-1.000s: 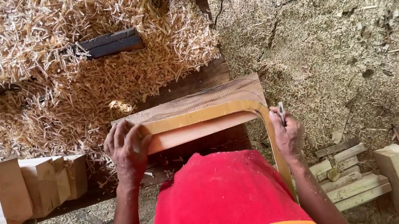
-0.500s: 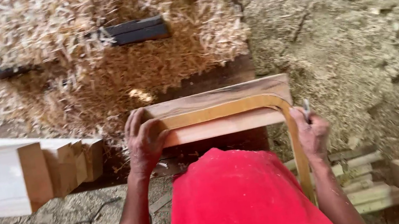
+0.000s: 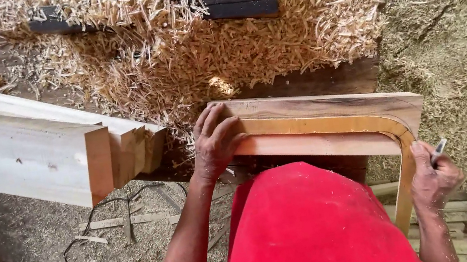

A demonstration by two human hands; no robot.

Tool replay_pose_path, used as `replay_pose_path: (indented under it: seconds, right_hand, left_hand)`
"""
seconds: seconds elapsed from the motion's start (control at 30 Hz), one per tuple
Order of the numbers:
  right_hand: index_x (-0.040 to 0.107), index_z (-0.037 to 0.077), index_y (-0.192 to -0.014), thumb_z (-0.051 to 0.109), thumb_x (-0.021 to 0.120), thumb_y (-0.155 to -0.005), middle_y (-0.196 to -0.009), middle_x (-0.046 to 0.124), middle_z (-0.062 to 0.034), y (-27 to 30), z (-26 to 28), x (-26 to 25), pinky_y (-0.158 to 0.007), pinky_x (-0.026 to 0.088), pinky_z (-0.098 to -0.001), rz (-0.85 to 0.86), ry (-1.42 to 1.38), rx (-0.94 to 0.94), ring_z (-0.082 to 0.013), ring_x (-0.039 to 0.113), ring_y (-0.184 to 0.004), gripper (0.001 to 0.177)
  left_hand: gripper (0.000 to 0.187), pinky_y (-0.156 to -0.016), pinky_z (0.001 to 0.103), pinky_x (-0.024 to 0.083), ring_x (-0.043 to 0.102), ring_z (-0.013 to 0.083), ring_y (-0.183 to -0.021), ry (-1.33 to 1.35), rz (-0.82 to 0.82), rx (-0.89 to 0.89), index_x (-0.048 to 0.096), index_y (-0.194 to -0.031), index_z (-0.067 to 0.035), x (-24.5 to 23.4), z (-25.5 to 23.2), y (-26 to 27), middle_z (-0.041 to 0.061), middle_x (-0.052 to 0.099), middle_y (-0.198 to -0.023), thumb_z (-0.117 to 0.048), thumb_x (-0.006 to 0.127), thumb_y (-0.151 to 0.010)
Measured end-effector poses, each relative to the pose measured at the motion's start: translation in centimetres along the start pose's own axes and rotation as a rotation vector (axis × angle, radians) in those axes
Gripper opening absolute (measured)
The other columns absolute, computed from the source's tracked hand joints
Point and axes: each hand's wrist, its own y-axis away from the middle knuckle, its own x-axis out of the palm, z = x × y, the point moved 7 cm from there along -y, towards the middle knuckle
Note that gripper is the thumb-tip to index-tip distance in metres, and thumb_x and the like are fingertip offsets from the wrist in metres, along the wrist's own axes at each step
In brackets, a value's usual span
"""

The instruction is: Mark a wooden plank with a pen using a pre-cut wooden template to guide the shape.

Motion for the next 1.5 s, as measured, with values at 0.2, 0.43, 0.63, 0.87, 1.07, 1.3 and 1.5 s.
replay_pose_path:
  seconds: [0.2, 0.43, 0.63, 0.87, 1.07, 1.3, 1.5]
  right_hand:
    - [0.078, 0.004, -0.11, 0.021, 0.078, -0.109, -0.083, 0.069, 0.0031, -0.3, -0.1, 0.2, -0.067, 0.044, -0.0249, -0.006, -0.023, -0.014, -0.0045, 0.057, -0.077, 0.018]
    - [0.08, 0.008, -0.104, 0.027, 0.078, -0.104, -0.068, 0.061, 0.0006, 0.1, 0.5, -0.2, -0.051, 0.033, -0.0286, -0.018, 0.023, 0.125, -0.0084, 0.047, -0.058, 0.019]
    - [0.082, 0.011, -0.102, 0.034, 0.075, -0.1, -0.057, 0.058, 0.0003, -0.2, -0.4, 0.8, -0.041, 0.029, -0.0303, -0.027, 0.04, 0.159, -0.0092, 0.042, -0.045, 0.024]
    - [0.081, 0.011, -0.101, 0.033, 0.074, -0.101, -0.069, 0.068, 0.0023, -0.3, 0.7, 0.6, -0.045, 0.035, -0.0265, -0.049, -0.004, 0.006, -0.0045, 0.05, -0.052, 0.023]
    - [0.08, 0.011, -0.103, 0.034, 0.076, -0.098, -0.074, 0.071, 0.003, -0.4, 1.5, 0.6, -0.044, 0.038, -0.0263, -0.051, -0.055, 0.081, -0.0039, 0.054, -0.054, 0.023]
    - [0.082, 0.012, -0.104, 0.036, 0.079, -0.096, -0.074, 0.071, 0.0001, -0.7, 0.8, 0.9, -0.05, 0.042, -0.026, -0.054, -0.02, 0.072, -0.0059, 0.056, -0.058, 0.025]
    - [0.081, 0.012, -0.101, 0.037, 0.078, -0.096, -0.073, 0.067, 0.003, -1.6, 1.1, 0.3, -0.05, 0.043, -0.0299, 0.006, 0.007, 0.065, -0.0091, 0.056, -0.059, 0.026]
  left_hand:
    - [0.045, -0.119, 0.048, 0.041, 0.049, 0.0372, -0.142, 0.021, 0.007, -0.001, 0.07, -0.118, -0.011, -0.1, 0.0, -0.2, 0.014, 0.057, -0.146, -0.021, 0.09, -0.079]
    - [0.041, -0.119, 0.049, 0.041, 0.047, 0.0393, -0.141, 0.046, -0.004, -0.004, 0.073, -0.114, -0.008, 0.6, 0.2, 0.0, 0.015, 0.057, -0.146, -0.019, 0.09, -0.078]
    - [0.041, -0.119, 0.049, 0.041, 0.048, 0.0386, -0.141, 0.019, 0.001, -0.01, 0.073, -0.115, -0.009, 0.4, 0.0, -0.1, 0.015, 0.058, -0.145, -0.019, 0.09, -0.079]
    - [0.042, -0.119, 0.049, 0.041, 0.049, 0.0388, -0.141, -0.007, 0.008, 0.006, 0.073, -0.116, -0.009, 0.8, 0.0, 0.0, 0.016, 0.058, -0.146, -0.019, 0.09, -0.079]
    - [0.041, -0.12, 0.05, 0.039, 0.046, 0.041, -0.143, -0.034, 0.034, 0.027, 0.073, -0.119, -0.006, 0.8, -0.2, 0.5, 0.019, 0.055, -0.149, -0.019, 0.087, -0.082]
    - [0.027, -0.122, 0.048, 0.04, 0.049, 0.0387, -0.144, 0.006, -0.092, -0.073, 0.075, -0.113, -0.007, 1.7, 0.4, 0.8, 0.018, 0.06, -0.147, -0.016, 0.084, -0.089]
    - [0.03, -0.122, 0.049, 0.037, 0.048, 0.0375, -0.144, -0.028, -0.075, -0.096, 0.073, -0.112, -0.006, 1.7, 0.2, 0.5, 0.018, 0.059, -0.148, -0.02, 0.085, -0.089]
